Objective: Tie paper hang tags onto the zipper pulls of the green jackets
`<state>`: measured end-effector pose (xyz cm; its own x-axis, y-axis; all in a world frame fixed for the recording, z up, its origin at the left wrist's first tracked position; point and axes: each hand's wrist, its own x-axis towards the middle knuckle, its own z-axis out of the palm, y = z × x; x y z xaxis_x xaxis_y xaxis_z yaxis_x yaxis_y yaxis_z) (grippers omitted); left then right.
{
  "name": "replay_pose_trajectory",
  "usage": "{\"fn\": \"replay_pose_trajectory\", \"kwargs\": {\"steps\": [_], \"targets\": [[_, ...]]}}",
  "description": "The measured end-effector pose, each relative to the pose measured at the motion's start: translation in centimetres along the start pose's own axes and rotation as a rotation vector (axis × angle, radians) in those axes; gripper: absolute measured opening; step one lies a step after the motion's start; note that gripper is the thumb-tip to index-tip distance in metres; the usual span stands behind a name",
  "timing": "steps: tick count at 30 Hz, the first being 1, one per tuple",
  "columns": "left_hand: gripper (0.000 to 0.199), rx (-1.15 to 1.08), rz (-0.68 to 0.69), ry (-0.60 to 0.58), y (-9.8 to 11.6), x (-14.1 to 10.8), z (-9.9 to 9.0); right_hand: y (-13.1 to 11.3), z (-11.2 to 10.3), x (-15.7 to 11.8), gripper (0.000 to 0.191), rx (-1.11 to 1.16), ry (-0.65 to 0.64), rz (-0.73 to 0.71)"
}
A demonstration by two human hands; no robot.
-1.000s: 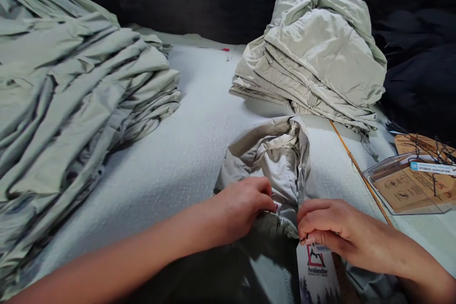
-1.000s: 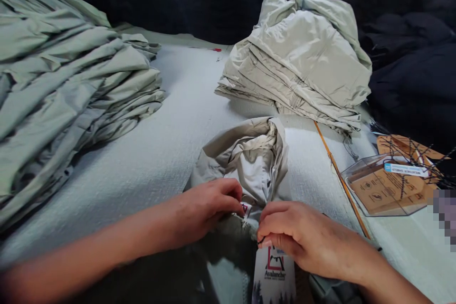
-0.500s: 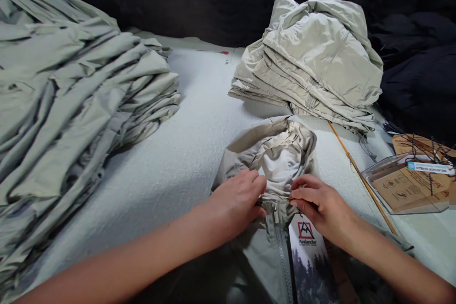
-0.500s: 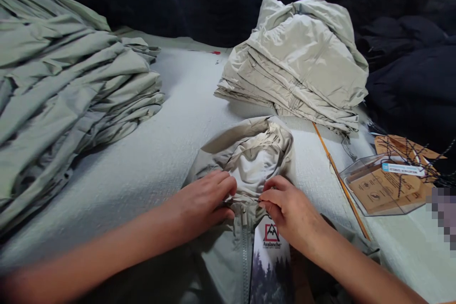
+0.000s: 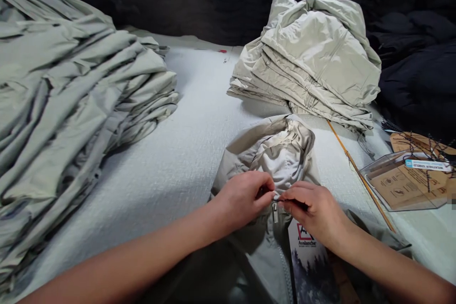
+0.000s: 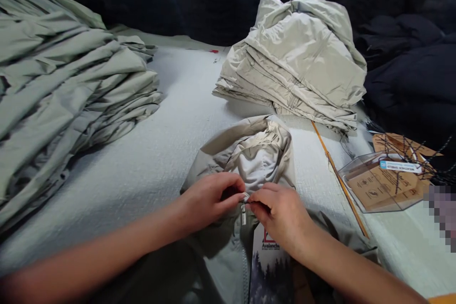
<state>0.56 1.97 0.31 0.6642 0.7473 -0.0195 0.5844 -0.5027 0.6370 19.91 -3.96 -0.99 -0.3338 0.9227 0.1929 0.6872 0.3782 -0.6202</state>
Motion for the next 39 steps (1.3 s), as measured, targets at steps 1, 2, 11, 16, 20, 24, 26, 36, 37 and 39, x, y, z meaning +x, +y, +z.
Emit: {"fn": "replay_pose_trajectory", "kwargs": {"steps": [1,2,11,16,20,24,26,36,37,39], "targets": [[0.007,-0.026,-0.016,-0.008,0.0,0.0,0.0,-0.1,0.1,0.0,0.014,-0.021,-0.001,0.002],[0.008,-0.050,-0.027,-0.014,0.0,0.0,-0.1,-0.1,0.1,0.0,0.014,-0.040,-0.002,0.001],[0.012,-0.150,-0.069,-0.029,-0.2,0.1,0.0,-0.4,-0.2,-0.2,0.009,-0.030,-0.058,0.033],[0.013,-0.190,-0.081,-0.038,-0.2,0.2,0.0,-0.7,-0.3,-0.2,0.014,-0.092,-0.084,0.046],[0.013,-0.198,-0.082,-0.023,0.0,0.2,-0.1,-0.8,-0.1,-0.1,0.015,-0.090,-0.042,0.033],[0.015,-0.215,-0.090,-0.054,0.1,0.2,-0.3,-0.6,0.3,-0.2,0.015,-0.095,0.008,0.017],[0.019,-0.204,-0.094,-0.062,0.1,0.2,-0.5,-0.5,0.5,-0.2,0.015,-0.109,0.023,0.014],[0.022,-0.238,-0.056,-0.095,-1.3,0.5,-0.1,-0.3,1.0,-0.1,0.014,-0.172,0.037,0.050],[0.022,-0.230,-0.045,-0.087,-1.4,0.5,-0.1,-0.3,1.0,-0.1,0.014,-0.166,0.038,0.056],[0.022,-0.183,-0.019,-0.055,-1.4,0.5,-0.1,-0.4,1.0,-0.1,0.015,-0.154,0.042,0.059]]}}
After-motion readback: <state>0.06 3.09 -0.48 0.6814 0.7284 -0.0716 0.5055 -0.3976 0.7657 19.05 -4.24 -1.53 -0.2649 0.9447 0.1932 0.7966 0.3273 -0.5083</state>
